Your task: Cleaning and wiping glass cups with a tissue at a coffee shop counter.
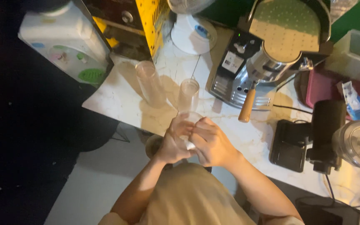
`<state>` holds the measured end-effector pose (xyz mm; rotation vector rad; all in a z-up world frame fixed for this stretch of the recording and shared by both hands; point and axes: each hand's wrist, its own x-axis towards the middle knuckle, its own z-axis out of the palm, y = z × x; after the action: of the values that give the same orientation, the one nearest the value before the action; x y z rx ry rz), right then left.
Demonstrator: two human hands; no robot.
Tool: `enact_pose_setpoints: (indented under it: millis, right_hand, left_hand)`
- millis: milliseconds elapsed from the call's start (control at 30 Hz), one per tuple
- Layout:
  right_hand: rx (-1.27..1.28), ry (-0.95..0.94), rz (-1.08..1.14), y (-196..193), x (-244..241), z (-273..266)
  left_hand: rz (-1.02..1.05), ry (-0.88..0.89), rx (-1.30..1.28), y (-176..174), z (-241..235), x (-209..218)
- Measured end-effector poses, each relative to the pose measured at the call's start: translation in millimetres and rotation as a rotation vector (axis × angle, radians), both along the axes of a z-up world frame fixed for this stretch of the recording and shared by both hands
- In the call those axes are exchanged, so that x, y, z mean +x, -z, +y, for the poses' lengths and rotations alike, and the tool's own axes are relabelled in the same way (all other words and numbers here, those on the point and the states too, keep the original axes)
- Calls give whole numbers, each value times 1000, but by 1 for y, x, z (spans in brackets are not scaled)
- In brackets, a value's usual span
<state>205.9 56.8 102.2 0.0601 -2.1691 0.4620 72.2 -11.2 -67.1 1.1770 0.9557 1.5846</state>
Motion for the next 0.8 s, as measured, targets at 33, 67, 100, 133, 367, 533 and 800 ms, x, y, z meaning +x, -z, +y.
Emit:
enact_pose_setpoints:
  millis: [33,67,100,133,367,533,800]
  right_hand:
    - [71,91,-2,0,-2,-3]
    - [141,182,-4,0,-5,-6]
    - [137,179,-7,7,-4,-9]
    - [168,207,-35,14,-3,-11]
    - [75,-54,24,15,10,2]
    - [117,-47,21,16,12,-2]
    - [237,154,9,14,7,-15]
  left_hand:
    - [46,-31,62,-3,3,-2]
    - [91,-63,124,-6,7,-4]
    - [89,-65,119,-5,5,-5]
    - [176,-134,167,-5,4,-7]
    - [232,52,210,-28,-2,-16]
    - [114,189,238,-12,3,-17]
    - [137,122,280,-11,1,-19]
